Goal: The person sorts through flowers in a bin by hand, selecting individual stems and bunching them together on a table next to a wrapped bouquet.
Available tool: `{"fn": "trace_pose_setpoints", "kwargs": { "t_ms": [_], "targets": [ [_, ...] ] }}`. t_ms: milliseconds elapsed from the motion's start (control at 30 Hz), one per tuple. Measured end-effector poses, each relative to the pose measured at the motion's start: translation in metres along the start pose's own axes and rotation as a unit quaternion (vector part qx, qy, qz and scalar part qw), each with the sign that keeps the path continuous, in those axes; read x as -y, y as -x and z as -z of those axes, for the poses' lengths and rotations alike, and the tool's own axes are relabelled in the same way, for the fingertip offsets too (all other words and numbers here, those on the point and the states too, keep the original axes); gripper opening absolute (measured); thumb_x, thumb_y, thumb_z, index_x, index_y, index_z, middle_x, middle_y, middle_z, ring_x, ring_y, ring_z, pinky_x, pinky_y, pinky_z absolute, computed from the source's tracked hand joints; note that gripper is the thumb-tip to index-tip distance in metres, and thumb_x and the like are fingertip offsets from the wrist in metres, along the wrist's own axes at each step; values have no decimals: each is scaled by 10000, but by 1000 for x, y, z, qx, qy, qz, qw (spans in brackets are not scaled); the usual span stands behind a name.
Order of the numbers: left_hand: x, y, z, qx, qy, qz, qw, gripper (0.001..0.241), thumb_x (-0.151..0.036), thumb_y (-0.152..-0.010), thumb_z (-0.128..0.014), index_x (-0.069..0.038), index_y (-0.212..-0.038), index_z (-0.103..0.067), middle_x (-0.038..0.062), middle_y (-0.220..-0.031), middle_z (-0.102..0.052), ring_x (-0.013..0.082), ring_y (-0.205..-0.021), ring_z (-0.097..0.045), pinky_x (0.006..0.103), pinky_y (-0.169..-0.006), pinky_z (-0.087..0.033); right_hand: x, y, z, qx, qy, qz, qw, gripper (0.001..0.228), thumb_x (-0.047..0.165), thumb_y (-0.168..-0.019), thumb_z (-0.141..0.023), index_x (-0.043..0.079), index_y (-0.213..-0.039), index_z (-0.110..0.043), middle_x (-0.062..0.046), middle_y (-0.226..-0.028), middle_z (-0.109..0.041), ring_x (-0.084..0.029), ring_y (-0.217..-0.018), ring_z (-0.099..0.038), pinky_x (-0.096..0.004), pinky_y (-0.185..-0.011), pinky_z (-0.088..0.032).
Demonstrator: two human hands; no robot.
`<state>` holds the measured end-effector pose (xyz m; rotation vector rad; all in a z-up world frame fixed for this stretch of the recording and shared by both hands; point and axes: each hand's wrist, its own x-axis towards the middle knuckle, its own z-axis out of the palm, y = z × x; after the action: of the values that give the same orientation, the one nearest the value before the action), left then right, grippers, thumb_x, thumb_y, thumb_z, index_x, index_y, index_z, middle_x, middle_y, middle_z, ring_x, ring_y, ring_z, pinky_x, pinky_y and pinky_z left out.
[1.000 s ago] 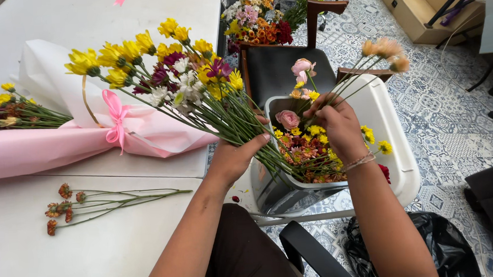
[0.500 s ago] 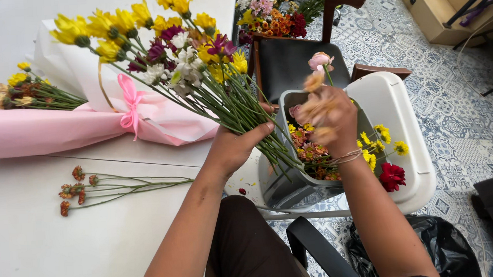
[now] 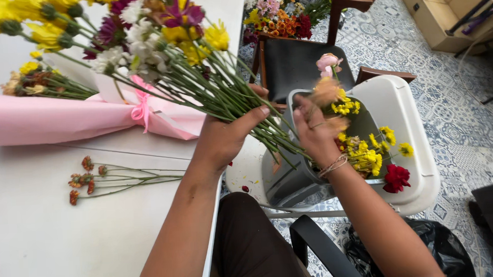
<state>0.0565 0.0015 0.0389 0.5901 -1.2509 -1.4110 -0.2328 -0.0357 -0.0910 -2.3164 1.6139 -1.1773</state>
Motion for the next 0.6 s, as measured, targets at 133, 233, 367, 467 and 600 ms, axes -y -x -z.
{"fn": "trace_pose_setpoints", "kwargs": {
  "t_ms": [133,233,367,467,600],
  "targets": [
    [-2,2,0,15,-5,21,1000,438,-211,-850,-852,-110,-1252,-711,112,-1183,-755,188,-1148,-704,401,-1067,-542,-24,15,-18,-88,107,-29,990,488,282,-850,-759,436,-1311,-718,111,-1091,-778,-94,-872,-734,-200,-837,-508],
    [-2,1,-3,52,15,3,999,432,-151,-856,-827,-78,-1264,-707,172,-1240,-730,246,-1207,-662,459,-1107,-515,-26,-3,9,-83,189,-234,950,197,459,-1118,-559,425,-1241,-709,21,-1045,-775,-299,-927,-753,-369,-857,-554],
    [-36,25,-21,41,10,-11,999,376,-182,-869,-809,-105,-1227,-724,114,-1204,-746,220,-1175,-687,417,-1117,-545,25,-39,16,-31,144,-336,930,179,675,-1038,-575,606,-1189,-642,205,-932,-697,-136,-1072,-678,-395,-1011,-493],
    [-47,38,-34,117,27,-18,993,296,-227,-889,-784,-144,-1172,-751,30,-1153,-772,183,-1129,-726,356,-1132,-592,82,-47,-30,46,81,-264,960,227,571,-1015,-585,496,-1223,-638,150,-871,-677,-146,-976,-654,-388,-933,-478],
    [-37,43,-38,198,6,-55,979,319,-377,-952,-769,-229,-1233,-744,22,-1264,-786,241,-1293,-743,446,-1280,-549,177,-41,-81,175,-11,-140,974,348,340,-963,-609,251,-1298,-633,26,-731,-634,-168,-757,-599,-371,-756,-444]
  ]
}}
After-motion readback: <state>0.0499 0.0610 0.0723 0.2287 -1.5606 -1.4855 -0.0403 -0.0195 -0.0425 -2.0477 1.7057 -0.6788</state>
